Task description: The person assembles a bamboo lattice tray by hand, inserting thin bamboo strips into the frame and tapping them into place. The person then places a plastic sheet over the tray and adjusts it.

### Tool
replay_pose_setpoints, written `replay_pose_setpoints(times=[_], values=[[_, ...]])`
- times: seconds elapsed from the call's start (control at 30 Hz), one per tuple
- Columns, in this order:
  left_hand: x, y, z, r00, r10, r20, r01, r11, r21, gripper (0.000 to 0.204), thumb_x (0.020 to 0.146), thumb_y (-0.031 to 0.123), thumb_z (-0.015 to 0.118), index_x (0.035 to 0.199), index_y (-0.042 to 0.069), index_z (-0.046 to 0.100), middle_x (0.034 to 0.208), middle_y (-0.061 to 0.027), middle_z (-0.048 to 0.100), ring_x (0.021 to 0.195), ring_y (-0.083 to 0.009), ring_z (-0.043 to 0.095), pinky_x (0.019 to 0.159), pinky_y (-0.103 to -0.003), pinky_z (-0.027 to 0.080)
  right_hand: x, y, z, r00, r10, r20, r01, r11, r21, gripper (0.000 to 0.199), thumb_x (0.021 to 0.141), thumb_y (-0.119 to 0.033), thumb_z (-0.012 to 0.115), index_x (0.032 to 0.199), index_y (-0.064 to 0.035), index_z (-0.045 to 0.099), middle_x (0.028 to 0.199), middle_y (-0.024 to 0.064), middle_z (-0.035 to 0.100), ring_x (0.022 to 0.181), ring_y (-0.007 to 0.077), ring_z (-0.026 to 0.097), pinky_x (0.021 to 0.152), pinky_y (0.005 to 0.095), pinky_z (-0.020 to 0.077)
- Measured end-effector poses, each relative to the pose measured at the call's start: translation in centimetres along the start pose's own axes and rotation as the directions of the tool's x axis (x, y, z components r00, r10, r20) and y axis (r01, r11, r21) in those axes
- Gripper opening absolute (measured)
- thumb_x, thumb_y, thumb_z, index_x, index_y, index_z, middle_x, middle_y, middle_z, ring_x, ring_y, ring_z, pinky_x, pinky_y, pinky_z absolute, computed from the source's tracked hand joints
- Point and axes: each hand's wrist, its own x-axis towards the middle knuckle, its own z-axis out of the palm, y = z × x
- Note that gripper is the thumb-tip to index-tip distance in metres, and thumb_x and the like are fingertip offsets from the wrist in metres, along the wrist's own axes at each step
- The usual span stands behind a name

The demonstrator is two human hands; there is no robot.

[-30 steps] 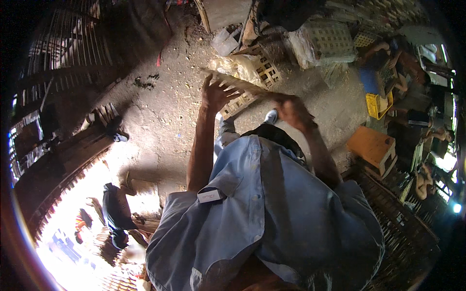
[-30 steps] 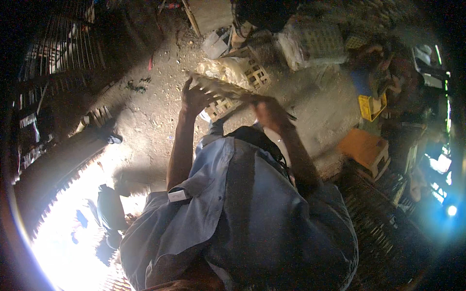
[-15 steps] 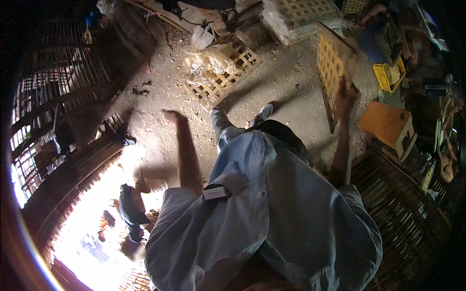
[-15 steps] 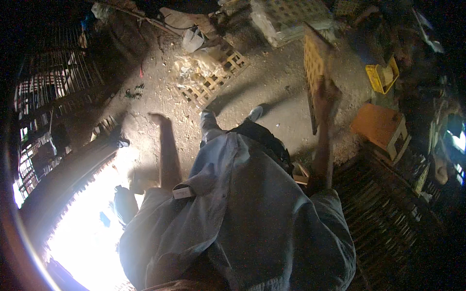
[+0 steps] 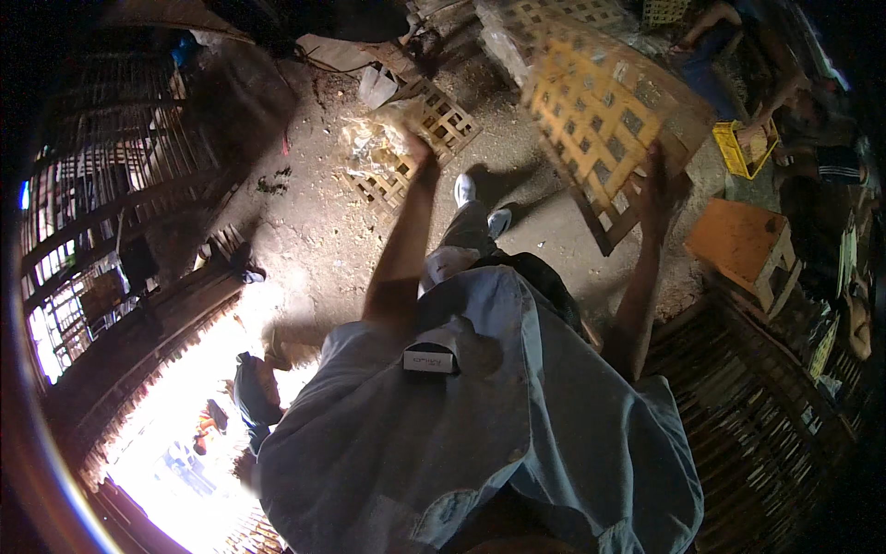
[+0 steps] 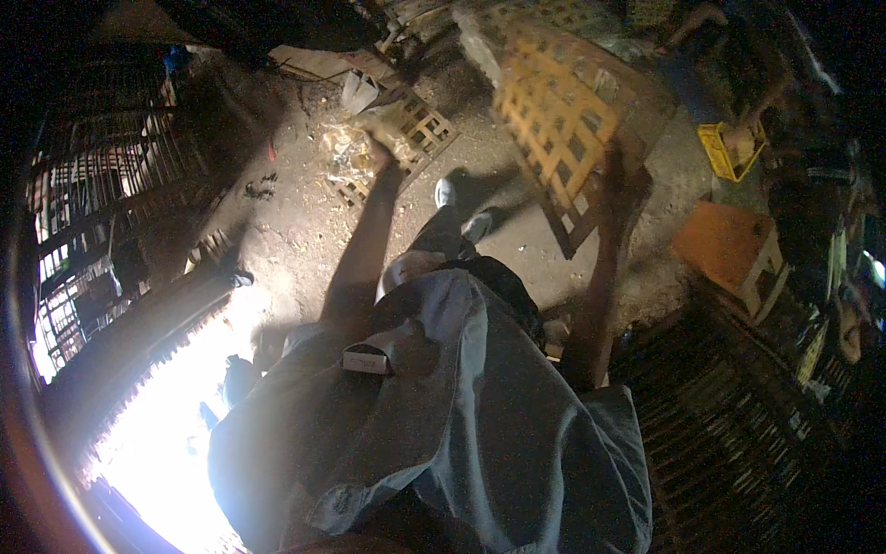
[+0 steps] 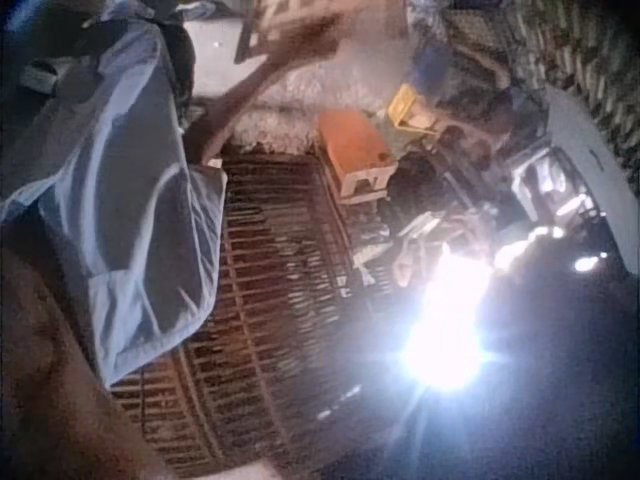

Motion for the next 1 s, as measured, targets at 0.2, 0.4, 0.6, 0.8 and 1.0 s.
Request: replay_pose_setpoints(times=[0.2,0.4,0.6,0.8,1.0], values=[[6.1,-0.2,-4.3,0.948,0.018,-0.317,-0.064,0.989,-0.134,0.096,0.089,0.08,0.031,0.149,0.005,0.034,0.143,-0.0209,0.046,0.123,-0.037,0.051,0.104,-0.052,0.042,2.1,1.7,2.7,0.923,-0.308,0.23,0.375,0.853,-0.362,0.035,0.101,-0.031,0.054,0.102,0.0025,0.066,0.083,0.0181,0.067,0.068,0.0195,0.061,0.062,0.0347,0.0499],[1.5,-1.1,18.1,0.873,-0.274,0.404,0.357,0.923,-0.144,0.097,0.089,0.08,0.026,0.157,0.014,0.005,0.162,-0.0126,0.006,0.147,-0.0335,0.009,0.117,-0.054,0.014,3.5,1.5,9.5,0.627,-0.373,0.684,0.699,0.657,-0.282,0.025,0.097,-0.02,0.057,0.114,-0.0045,0.065,0.084,0.0178,0.064,0.072,0.0316,0.065,0.064,0.0439,0.0493],[14.9,-3.4,18.1,0.851,0.032,0.525,-0.155,0.969,0.192,0.083,0.094,0.072,0.028,0.151,0.011,0.031,0.152,-0.0141,0.029,0.133,-0.0314,0.036,0.104,-0.054,0.033,19.0,-3.1,4.1,0.904,0.239,0.355,-0.256,0.967,-0.001,0.039,0.096,-0.027,0.063,0.127,-0.0034,0.059,0.107,0.0169,0.067,0.079,0.0305,0.071,0.063,0.0377,0.0607],[18.3,0.7,19.7,0.883,0.034,0.469,-0.265,0.859,0.437,0.071,0.095,0.064,0.034,0.14,0.009,0.041,0.129,-0.0137,0.04,0.113,-0.0284,0.044,0.091,-0.051,0.037,26.9,-3.4,-1.8,0.909,0.209,0.361,-0.28,0.947,0.156,0.047,0.095,-0.029,0.065,0.134,-0.0052,0.053,0.114,0.0152,0.065,0.089,0.031,0.069,0.07,0.0417,0.0608],[19.2,-0.5,21.1,0.904,0.084,0.42,-0.327,0.768,0.551,0.06,0.095,0.056,0.041,0.129,0.007,0.051,0.106,-0.0134,0.051,0.093,-0.0254,0.053,0.077,-0.047,0.042,34.5,2.3,-3.8,0.846,0.378,0.376,-0.447,0.887,0.116,0.044,0.095,-0.028,0.065,0.13,-0.0042,0.054,0.116,0.0154,0.063,0.095,0.0309,0.066,0.075,0.044,0.0592]])
